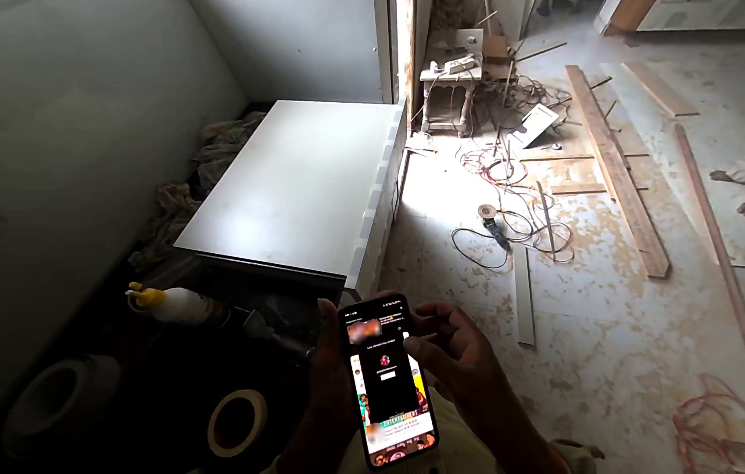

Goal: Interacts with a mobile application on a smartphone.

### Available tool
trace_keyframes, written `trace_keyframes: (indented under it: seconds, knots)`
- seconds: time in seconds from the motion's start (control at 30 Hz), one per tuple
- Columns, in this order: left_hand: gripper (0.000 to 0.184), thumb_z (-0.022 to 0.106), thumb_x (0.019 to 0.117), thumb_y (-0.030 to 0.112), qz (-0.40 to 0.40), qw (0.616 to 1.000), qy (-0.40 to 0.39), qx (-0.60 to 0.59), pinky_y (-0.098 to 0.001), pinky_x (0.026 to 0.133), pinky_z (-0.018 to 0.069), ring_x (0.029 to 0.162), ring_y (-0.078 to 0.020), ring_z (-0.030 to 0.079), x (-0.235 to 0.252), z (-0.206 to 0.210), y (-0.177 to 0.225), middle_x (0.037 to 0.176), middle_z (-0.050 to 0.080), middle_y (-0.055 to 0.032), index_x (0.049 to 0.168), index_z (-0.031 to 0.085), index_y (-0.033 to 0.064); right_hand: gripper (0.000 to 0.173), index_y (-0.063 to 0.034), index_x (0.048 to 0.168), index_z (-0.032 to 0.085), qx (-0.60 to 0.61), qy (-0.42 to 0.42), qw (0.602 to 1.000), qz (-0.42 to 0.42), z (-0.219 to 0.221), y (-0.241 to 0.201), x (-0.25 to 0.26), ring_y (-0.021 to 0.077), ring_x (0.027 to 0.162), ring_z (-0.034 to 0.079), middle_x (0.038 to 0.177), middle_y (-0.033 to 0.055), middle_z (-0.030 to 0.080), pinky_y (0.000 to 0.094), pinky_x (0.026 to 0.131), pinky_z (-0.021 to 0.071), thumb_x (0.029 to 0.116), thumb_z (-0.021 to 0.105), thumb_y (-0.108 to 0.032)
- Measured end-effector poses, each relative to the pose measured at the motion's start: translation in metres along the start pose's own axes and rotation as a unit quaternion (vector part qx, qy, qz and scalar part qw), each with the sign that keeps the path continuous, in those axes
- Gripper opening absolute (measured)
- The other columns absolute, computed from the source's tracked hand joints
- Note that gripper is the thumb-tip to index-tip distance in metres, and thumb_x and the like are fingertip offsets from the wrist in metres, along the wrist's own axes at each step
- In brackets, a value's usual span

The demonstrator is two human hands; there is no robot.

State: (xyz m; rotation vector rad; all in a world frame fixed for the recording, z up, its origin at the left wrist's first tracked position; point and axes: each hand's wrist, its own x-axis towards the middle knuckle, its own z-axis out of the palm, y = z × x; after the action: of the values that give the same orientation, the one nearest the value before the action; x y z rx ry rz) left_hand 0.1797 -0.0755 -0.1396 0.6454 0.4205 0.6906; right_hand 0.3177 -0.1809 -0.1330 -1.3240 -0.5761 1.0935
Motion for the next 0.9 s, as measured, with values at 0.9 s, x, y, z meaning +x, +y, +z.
trace_keyframes:
  seconds: [0.9]
  knots:
    - [0.071,0.044,0.0953,0.072,-0.019,1.0,-0.004,-0.011,-0.0371,0.085,0.0628,0.095,-0.0185,0.074,-0.01,0.003,-0.005,0.104,0.075,-0.0132,0.118,0.073,0.0123,0.06,-0.0089,0.132,0.056,-0.025,0.019,0.999,0.006,0.006,0.009,-0.01,0.0214,0.089,0.073,0.107,0.0099,0.071,0.0354,0.075,0.0644,0.0839,0.083,-0.034]
